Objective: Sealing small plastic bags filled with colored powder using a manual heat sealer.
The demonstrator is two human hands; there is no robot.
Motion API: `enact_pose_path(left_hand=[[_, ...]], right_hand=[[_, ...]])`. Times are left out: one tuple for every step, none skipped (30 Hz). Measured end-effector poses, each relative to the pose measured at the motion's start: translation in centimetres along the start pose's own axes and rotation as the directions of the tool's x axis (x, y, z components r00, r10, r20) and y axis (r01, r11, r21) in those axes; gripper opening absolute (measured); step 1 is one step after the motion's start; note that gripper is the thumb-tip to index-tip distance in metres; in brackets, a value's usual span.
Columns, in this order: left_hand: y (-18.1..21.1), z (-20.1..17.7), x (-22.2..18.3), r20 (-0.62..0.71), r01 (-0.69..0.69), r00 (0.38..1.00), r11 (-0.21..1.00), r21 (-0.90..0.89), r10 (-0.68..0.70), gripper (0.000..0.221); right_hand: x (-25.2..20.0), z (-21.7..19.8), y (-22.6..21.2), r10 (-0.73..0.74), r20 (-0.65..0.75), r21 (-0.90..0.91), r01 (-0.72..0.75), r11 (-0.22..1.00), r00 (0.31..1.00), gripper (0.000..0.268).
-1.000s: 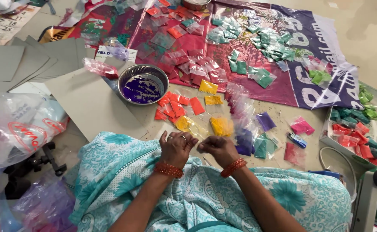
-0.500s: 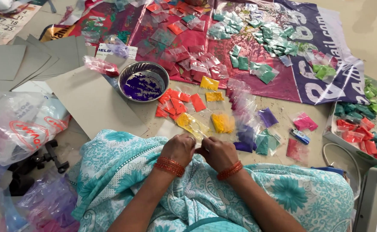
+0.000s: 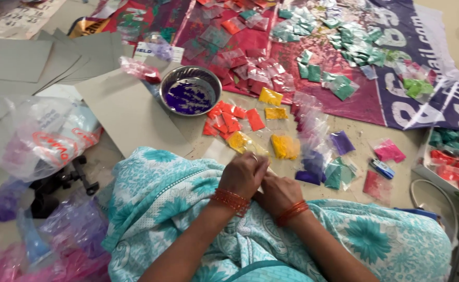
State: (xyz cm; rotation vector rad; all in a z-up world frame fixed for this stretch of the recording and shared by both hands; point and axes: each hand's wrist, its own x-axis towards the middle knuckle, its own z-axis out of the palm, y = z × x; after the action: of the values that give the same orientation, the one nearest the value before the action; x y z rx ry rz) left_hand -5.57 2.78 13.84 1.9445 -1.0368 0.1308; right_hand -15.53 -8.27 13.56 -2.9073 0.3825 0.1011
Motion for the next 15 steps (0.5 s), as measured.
enact_pose_path(left_hand=[[-0.3, -0.1, 0.4, -0.003, 0.007, 1.0, 1.0, 0.005, -0.007, 0.014], [-0.5, -0.2, 0.8, -0.205, 0.021, 0.978, 0.999, -0.035, -0.027, 0.031], [-0.7, -0.2, 1.3, -0.398, 0.02, 0.916, 0.997, -0.077, -0.05, 0.051], [-3.1, 2.2, 0.4, -0.401, 0.025, 0.914, 0.997, -0.074, -0.053, 0.051], [-5.6, 4.7, -0.1, -0.048, 0.37, 0.874, 0.726, -0.58, -0.483, 0.043], [-8.1, 7.2, -0.6, 0.456, 0.643, 0.665, 0.143, -0.752, -0.592, 0.037], [-8.9, 7.4, -0.7, 0.457, 0.643, 0.664, 0.141, -0.753, -0.592, 0.037], [-9.8, 7.6, -0.7, 0.512, 0.616, 0.575, -0.074, -0.784, -0.638, 0.035], [-10.6, 8.1, -0.9, 0.579, 0.551, 0.481, -0.287, -0.784, -0.658, 0.034], [-11.1, 6.5, -0.7, 0.584, 0.55, 0.479, -0.294, -0.782, -0.656, 0.034], [-11.6, 5.0, -0.6, 0.554, 0.49, 0.419, -0.335, -0.805, -0.719, 0.037], [-12.1, 3.4, -0.3, 0.525, 0.424, 0.352, -0.368, -0.828, -0.775, 0.04], [-12.8, 3.2, -0.3, 0.528, 0.425, 0.354, -0.37, -0.826, -0.772, 0.04], [-13.4, 3.0, -0.3, 0.546, 0.375, 0.32, -0.426, -0.824, -0.774, 0.044], [-14.0, 2.8, -0.5, 0.566, 0.322, 0.281, -0.48, -0.816, -0.775, 0.049]], right_hand=[[0.0, -1.3, -0.7, -0.008, 0.004, 0.002, 0.008, 1.0, 1.0, 0.034], [0.1, -2.5, -1.3, 0.004, 0.033, 0.045, -0.005, 0.999, 0.999, 0.05], [0.0, -3.8, -1.8, 0.017, 0.063, 0.086, -0.022, 0.996, 0.998, 0.07], [0.4, -2.6, -1.4, 0.011, 0.065, 0.086, -0.017, 0.996, 0.998, 0.07], [0.9, -1.6, -0.9, -0.029, -0.051, 0.22, 0.039, 0.975, 0.998, 0.06], [1.4, -0.5, -0.4, -0.052, -0.171, 0.343, 0.108, 0.933, 0.984, 0.051], [1.6, -0.7, -0.2, -0.051, -0.169, 0.342, 0.107, 0.934, 0.984, 0.051], [1.8, -0.9, 0.1, 0.033, -0.139, 0.606, 0.059, 0.793, 0.99, 0.046], [1.9, -1.1, 0.5, 0.105, -0.082, 0.813, 0.006, 0.582, 0.991, 0.042], [2.9, -0.4, 2.1, 0.107, -0.078, 0.811, 0.0, 0.585, 0.991, 0.042], [3.8, 0.4, 3.6, 0.286, -0.123, 0.722, -0.112, 0.683, 0.95, 0.037], [4.8, 1.1, 5.1, 0.445, -0.191, 0.624, -0.242, 0.743, 0.875, 0.034], [5.6, 3.1, 6.6, 0.447, -0.194, 0.622, -0.243, 0.744, 0.873, 0.034], [6.4, 5.1, 8.1, 0.405, -0.148, 0.443, -0.306, 0.842, 0.902, 0.029], [7.0, 7.2, 9.5, 0.374, -0.085, 0.244, -0.344, 0.906, 0.924, 0.025]])
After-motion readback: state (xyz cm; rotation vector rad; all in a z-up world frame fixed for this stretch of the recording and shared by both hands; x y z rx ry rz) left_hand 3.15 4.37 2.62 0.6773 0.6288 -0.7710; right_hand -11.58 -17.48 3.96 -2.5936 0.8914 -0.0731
